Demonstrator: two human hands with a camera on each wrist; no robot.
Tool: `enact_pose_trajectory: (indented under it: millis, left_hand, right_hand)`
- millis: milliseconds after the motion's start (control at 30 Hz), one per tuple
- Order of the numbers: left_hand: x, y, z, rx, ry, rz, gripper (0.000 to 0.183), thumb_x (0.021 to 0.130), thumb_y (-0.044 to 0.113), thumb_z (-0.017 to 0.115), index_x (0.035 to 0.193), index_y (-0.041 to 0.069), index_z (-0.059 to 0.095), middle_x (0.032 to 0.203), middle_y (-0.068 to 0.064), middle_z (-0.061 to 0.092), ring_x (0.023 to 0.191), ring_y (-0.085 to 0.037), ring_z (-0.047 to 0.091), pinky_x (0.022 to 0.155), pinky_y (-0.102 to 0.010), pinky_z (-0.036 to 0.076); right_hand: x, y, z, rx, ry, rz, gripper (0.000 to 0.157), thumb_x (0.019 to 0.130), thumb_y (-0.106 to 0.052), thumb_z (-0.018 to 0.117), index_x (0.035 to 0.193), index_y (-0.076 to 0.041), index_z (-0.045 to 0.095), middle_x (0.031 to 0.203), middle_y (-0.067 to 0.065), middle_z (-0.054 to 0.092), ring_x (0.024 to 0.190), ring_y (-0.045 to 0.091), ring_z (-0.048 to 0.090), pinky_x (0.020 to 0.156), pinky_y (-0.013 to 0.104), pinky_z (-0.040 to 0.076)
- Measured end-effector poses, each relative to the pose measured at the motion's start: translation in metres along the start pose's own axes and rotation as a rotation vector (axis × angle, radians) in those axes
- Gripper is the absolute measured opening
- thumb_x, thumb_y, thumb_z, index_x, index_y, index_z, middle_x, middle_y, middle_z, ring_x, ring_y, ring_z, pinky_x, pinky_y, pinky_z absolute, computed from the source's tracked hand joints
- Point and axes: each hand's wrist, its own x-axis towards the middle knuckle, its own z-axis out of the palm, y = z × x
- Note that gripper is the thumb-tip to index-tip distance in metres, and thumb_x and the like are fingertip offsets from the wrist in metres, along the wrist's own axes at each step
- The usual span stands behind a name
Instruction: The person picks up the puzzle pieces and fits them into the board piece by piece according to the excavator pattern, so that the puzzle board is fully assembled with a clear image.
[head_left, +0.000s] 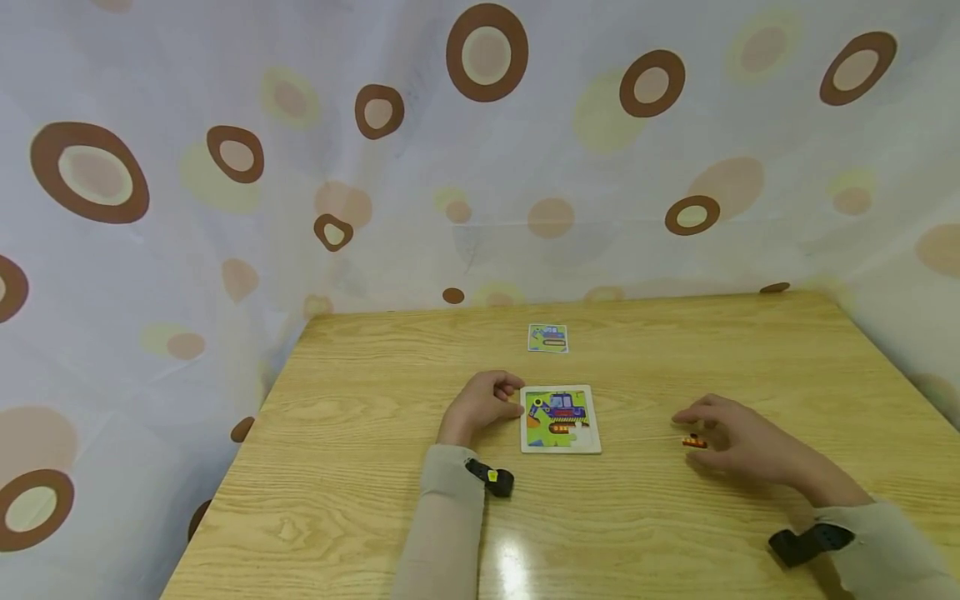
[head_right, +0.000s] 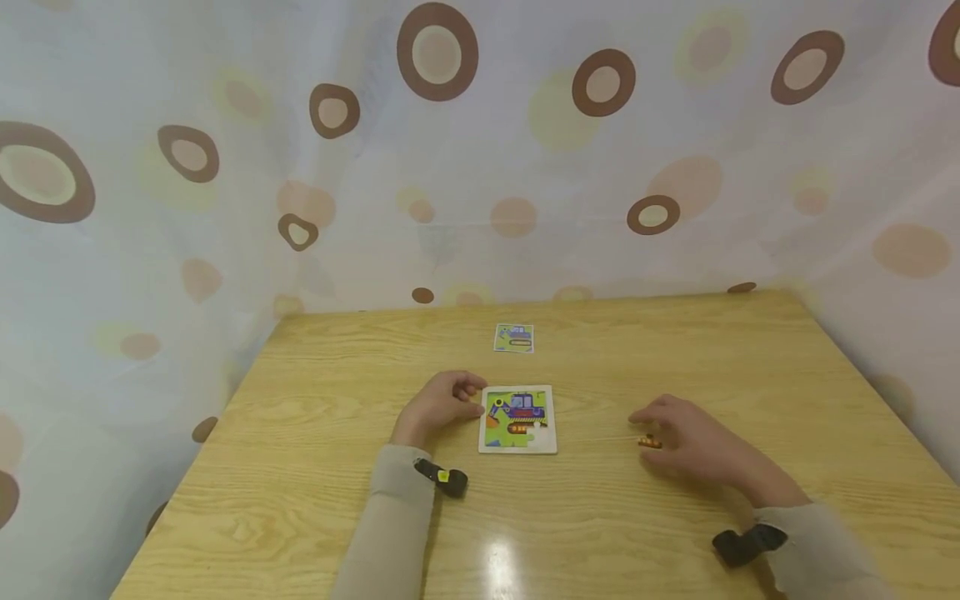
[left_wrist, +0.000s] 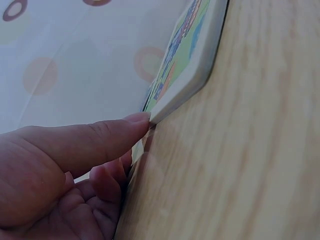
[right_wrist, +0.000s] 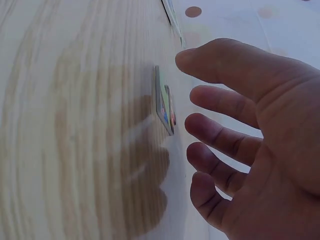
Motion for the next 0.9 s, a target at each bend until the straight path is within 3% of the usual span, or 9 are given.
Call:
enact_pose_trajectory:
  millis: [233, 567, 900]
  left_hand:
    - [-0.0029, 0.0024, -0.0019, 0.002, -0.003, 0.016, 0.032, 0.084, 0.001, 0.077, 0.116, 0.005, 0.069, 0.095, -0.004, 0.056, 0.084, -0.016, 0.047, 0.075, -0.026, 0.042]
    - [0.0000, -0.0005, -0.0008, 0.015, -0.001, 0.008, 0.033, 0.084, 0.002, 0.078, 0.115, 0.006, 0.070, 0.096, -0.006, 0.056, 0.082, -0.016, 0.046, 0.073, -0.027, 0.040]
    - [0.0002, -0.0004, -0.0008, 0.001, -0.012, 0.012, 0.033, 0.084, 0.003, 0.078, 0.116, 0.006, 0.069, 0.097, -0.006, 0.056, 0.084, -0.016, 0.047, 0.074, -0.027, 0.040]
  right_hand:
    - [-0.0059, 0.0035, -0.0023, -0.011, -0.019, -0.006, 0.045, 0.084, -0.025, 0.081, 0.121, -0.006, 0.067, 0.106, -0.004, 0.056, 0.090, 0.007, 0.051, 0.076, 0.033, 0.047]
    - [-0.0090, 0.0045, -0.0033, 0.024, -0.033, -0.043, 0.040, 0.085, -0.020, 0.079, 0.119, -0.003, 0.066, 0.103, -0.004, 0.057, 0.088, 0.009, 0.053, 0.072, 0.031, 0.049]
    - [-0.0077, 0.0057, -0.0013, 0.064, -0.074, 0.032, 0.034, 0.085, -0.017, 0.079, 0.114, -0.006, 0.066, 0.102, -0.003, 0.058, 0.092, 0.009, 0.058, 0.077, 0.028, 0.051]
